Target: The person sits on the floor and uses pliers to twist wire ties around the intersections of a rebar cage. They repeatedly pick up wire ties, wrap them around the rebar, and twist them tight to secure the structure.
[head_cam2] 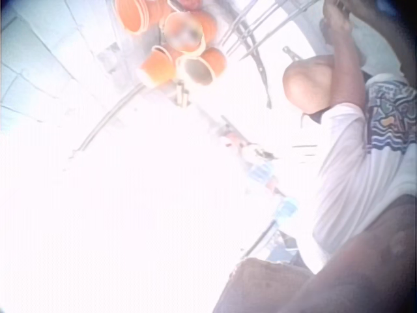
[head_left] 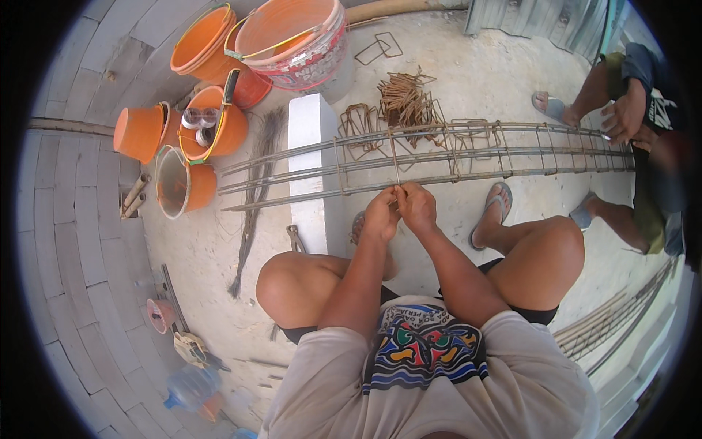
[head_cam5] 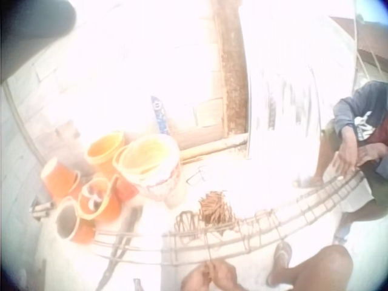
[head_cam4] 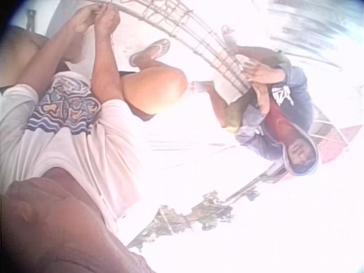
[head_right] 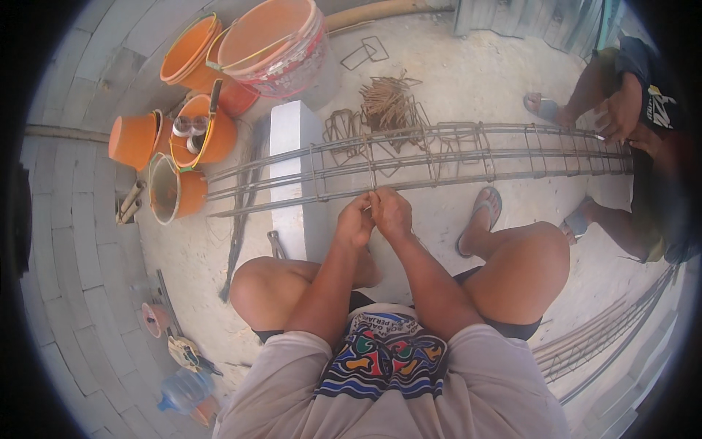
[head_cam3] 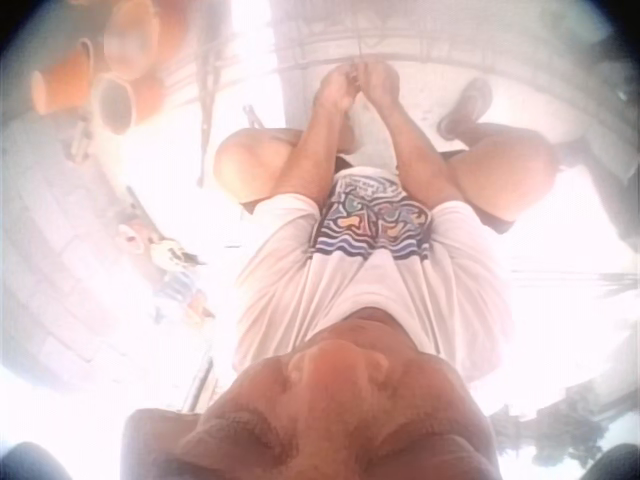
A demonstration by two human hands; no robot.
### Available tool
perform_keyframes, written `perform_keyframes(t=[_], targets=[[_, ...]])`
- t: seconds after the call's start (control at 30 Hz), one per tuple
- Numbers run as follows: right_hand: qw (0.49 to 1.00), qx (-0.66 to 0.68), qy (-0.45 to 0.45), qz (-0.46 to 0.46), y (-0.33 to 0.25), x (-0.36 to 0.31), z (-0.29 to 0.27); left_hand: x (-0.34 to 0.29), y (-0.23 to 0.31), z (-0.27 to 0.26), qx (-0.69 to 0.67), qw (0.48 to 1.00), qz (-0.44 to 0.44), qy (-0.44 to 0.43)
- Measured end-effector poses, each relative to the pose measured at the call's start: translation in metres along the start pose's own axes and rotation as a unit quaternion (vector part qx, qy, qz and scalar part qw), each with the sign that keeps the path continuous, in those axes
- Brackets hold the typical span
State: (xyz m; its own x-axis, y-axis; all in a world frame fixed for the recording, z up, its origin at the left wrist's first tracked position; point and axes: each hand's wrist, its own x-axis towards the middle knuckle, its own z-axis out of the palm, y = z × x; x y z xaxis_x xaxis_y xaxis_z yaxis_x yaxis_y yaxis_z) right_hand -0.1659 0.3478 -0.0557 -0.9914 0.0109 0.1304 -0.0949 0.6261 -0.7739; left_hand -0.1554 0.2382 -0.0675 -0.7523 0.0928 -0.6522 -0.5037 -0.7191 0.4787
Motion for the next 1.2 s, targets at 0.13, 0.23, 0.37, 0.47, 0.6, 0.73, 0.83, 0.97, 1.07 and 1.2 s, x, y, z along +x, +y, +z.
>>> perform_keyframes(t=[0.13,0.23,0.37,0.47,0.6,0.73,0.83,0.97,1.07,1.2], targets=[[0.997,0.031,-0.042,0.051,0.000,-0.001,0.001,0.030,-0.003,-0.040,-0.091,0.970,-0.045,-0.221],[1.000,-0.001,-0.011,0.010,0.000,0.002,0.000,0.023,-0.002,-0.020,-0.098,0.985,-0.054,-0.135],[0.996,-0.042,-0.065,0.047,-0.007,0.005,-0.005,0.034,-0.012,-0.036,-0.168,0.966,-0.051,-0.187],[0.982,-0.087,-0.136,0.101,-0.024,0.015,-0.019,0.037,-0.025,-0.025,-0.184,0.976,-0.011,-0.114],[0.972,-0.090,-0.208,0.056,-0.045,0.027,-0.040,0.037,-0.025,-0.021,-0.135,0.987,0.011,-0.086],[0.948,-0.109,-0.291,0.072,-0.043,0.044,-0.041,0.032,-0.014,-0.021,-0.105,0.983,0.000,-0.149],[0.947,-0.122,-0.289,0.068,-0.043,0.050,-0.044,0.022,-0.009,-0.010,-0.071,0.994,-0.010,-0.081],[0.950,-0.130,-0.276,0.070,-0.042,0.048,-0.035,0.011,-0.014,0.008,-0.084,0.994,0.059,-0.024],[0.955,-0.129,-0.257,0.072,-0.050,0.042,-0.035,0.005,-0.017,0.010,-0.099,0.994,0.050,0.004],[0.964,-0.082,-0.239,0.086,-0.044,0.040,-0.034,0.011,-0.018,-0.003,-0.105,0.993,0.029,-0.051]])
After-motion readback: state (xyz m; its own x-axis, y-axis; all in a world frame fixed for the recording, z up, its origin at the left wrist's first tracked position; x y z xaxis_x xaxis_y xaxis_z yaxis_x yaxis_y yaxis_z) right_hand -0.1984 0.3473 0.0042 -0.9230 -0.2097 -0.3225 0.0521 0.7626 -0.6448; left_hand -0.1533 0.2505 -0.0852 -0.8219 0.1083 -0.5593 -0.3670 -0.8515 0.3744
